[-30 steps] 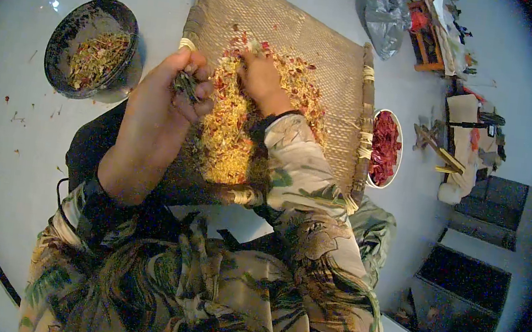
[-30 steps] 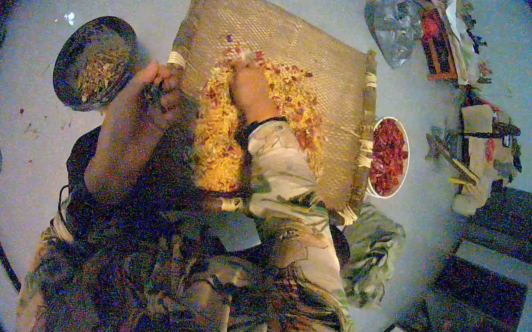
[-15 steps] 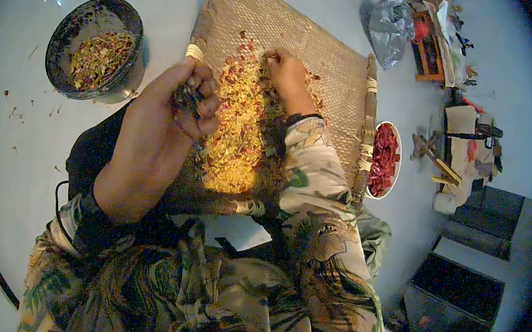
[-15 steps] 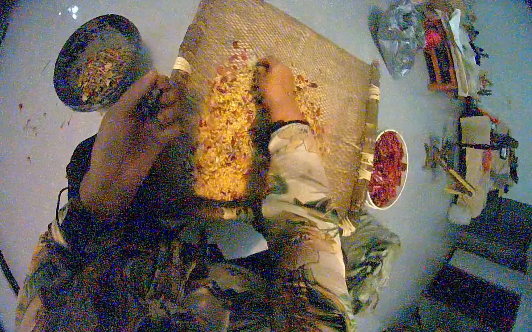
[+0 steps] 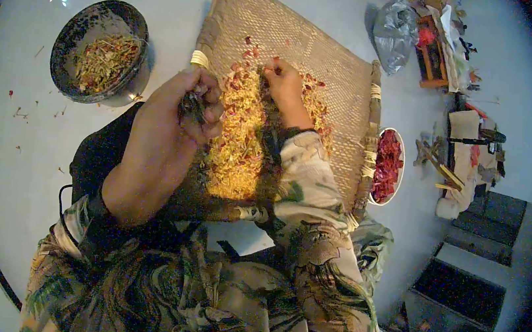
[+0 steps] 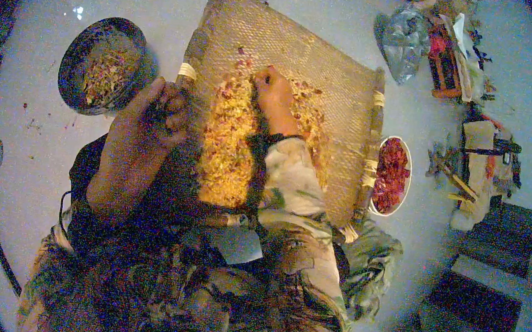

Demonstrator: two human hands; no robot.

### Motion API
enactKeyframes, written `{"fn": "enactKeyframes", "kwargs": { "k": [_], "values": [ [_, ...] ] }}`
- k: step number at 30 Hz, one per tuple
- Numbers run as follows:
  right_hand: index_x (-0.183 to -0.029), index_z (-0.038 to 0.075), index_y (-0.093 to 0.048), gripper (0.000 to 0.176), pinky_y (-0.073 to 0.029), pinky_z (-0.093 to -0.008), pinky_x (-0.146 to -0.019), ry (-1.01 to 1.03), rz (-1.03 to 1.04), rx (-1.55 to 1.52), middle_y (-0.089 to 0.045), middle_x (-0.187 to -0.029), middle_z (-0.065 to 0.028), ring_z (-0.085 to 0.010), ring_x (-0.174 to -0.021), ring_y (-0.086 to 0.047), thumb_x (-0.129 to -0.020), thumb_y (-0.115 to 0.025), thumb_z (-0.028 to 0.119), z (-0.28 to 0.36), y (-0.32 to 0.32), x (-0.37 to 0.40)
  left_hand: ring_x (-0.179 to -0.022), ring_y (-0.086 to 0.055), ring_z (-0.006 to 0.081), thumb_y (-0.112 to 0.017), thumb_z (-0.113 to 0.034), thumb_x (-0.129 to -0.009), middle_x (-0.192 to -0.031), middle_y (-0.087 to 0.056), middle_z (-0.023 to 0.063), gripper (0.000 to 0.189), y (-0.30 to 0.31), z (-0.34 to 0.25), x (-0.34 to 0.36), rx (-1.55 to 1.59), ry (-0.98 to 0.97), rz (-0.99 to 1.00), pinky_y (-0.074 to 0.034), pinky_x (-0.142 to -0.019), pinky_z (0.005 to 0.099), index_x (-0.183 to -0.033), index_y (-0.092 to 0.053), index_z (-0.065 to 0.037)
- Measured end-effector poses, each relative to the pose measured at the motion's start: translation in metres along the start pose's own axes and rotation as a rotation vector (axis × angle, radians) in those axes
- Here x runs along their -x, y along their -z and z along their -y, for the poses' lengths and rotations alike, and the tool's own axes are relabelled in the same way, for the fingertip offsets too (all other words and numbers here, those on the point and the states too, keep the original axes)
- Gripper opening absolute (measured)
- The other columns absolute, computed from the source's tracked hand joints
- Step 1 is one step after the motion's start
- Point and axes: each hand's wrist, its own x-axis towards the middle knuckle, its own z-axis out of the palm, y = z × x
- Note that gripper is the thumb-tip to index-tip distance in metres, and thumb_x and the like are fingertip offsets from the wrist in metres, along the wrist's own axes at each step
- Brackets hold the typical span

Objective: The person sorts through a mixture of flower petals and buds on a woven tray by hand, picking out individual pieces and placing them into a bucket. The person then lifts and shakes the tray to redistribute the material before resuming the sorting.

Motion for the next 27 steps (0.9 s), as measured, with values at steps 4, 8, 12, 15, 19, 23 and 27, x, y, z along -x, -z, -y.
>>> {"fn": "enactKeyframes", "kwargs": {
  "k": [4,8,12,15,19,23,27],
  "values": [
    [-0.096,0.003,-0.060,0.015,-0.051,-0.0302,-0.067,-0.312,0.269,-0.970,-0.061,-0.082,-0.0014,-0.0144,-0.070,-0.059,-0.083,-0.062,0.009,0.017,0.040,0.033,-0.068,-0.049,0.0115,-0.048,-0.024,-0.092,-0.078,-0.051,0.0003,0.015,0.003,0.008,-0.003,-0.041,0.007,0.015,-0.040,-0.058,0.0245,-0.090,-0.051,-0.009],
    [-0.096,0.005,-0.058,0.013,-0.054,-0.0338,-0.074,-0.404,0.287,-1.304,-0.059,-0.083,-0.0022,-0.0137,-0.070,-0.059,-0.085,-0.060,0.010,0.048,0.070,0.070,-0.068,-0.049,0.0117,-0.052,-0.026,-0.089,-0.080,-0.052,-0.0002,0.016,0.004,0.026,-0.006,-0.188,-0.009,-0.059,-0.042,-0.059,0.0249,-0.093,-0.052,-0.010],
    [-0.096,0.006,-0.057,0.012,-0.055,-0.0327,-0.072,-0.350,0.361,-1.385,-0.060,-0.085,-0.0026,-0.0143,-0.075,-0.058,-0.085,-0.059,0.012,0.066,0.093,0.098,-0.066,-0.051,0.0119,-0.051,-0.026,-0.088,-0.075,-0.053,0.0013,0.017,0.010,0.049,-0.016,-0.305,0.009,-0.100,-0.041,-0.057,0.0265,-0.083,-0.053,-0.009],
    [-0.098,0.007,-0.058,0.014,-0.054,-0.0294,-0.069,-0.294,0.366,-1.365,-0.060,-0.084,-0.0021,-0.0119,-0.073,-0.058,-0.086,-0.059,0.015,0.077,0.106,0.113,-0.065,-0.051,0.0125,-0.050,-0.027,-0.088,-0.074,-0.053,0.0015,0.018,0.015,0.066,-0.021,-0.327,0.049,-0.084,-0.043,-0.058,0.0286,-0.083,-0.054,-0.010],
    [-0.101,0.005,-0.059,0.019,-0.052,-0.0260,-0.067,-0.230,0.394,-1.195,-0.062,-0.084,-0.0032,-0.0112,-0.073,-0.059,-0.086,-0.059,0.016,0.094,0.123,0.130,-0.065,-0.052,0.0134,-0.047,-0.036,-0.090,-0.074,-0.056,0.0015,0.027,0.034,0.098,-0.055,-0.210,0.174,-0.087,-0.044,-0.060,0.0306,-0.086,-0.054,-0.010],
    [-0.111,0.001,-0.057,0.027,-0.052,-0.0242,-0.066,-0.195,0.384,-0.978,-0.064,-0.091,-0.0065,-0.0123,-0.078,-0.061,-0.088,-0.056,0.015,0.099,0.127,0.144,-0.068,-0.055,0.0133,-0.039,-0.047,-0.092,-0.080,-0.061,0.0019,0.039,0.020,0.096,-0.044,-0.207,0.241,-0.028,-0.046,-0.062,0.0308,-0.091,-0.055,-0.011],
    [-0.110,-0.003,-0.055,0.032,-0.053,-0.0287,-0.069,-0.272,0.298,-1.139,-0.064,-0.092,-0.0102,-0.0180,-0.078,-0.063,-0.092,-0.051,0.024,0.091,0.129,0.150,-0.068,-0.056,0.0127,-0.036,-0.048,-0.092,-0.082,-0.062,0.0021,0.043,0.028,0.101,-0.048,-0.225,0.294,0.042,-0.046,-0.061,0.0305,-0.093,-0.057,-0.010]
  ]
}}
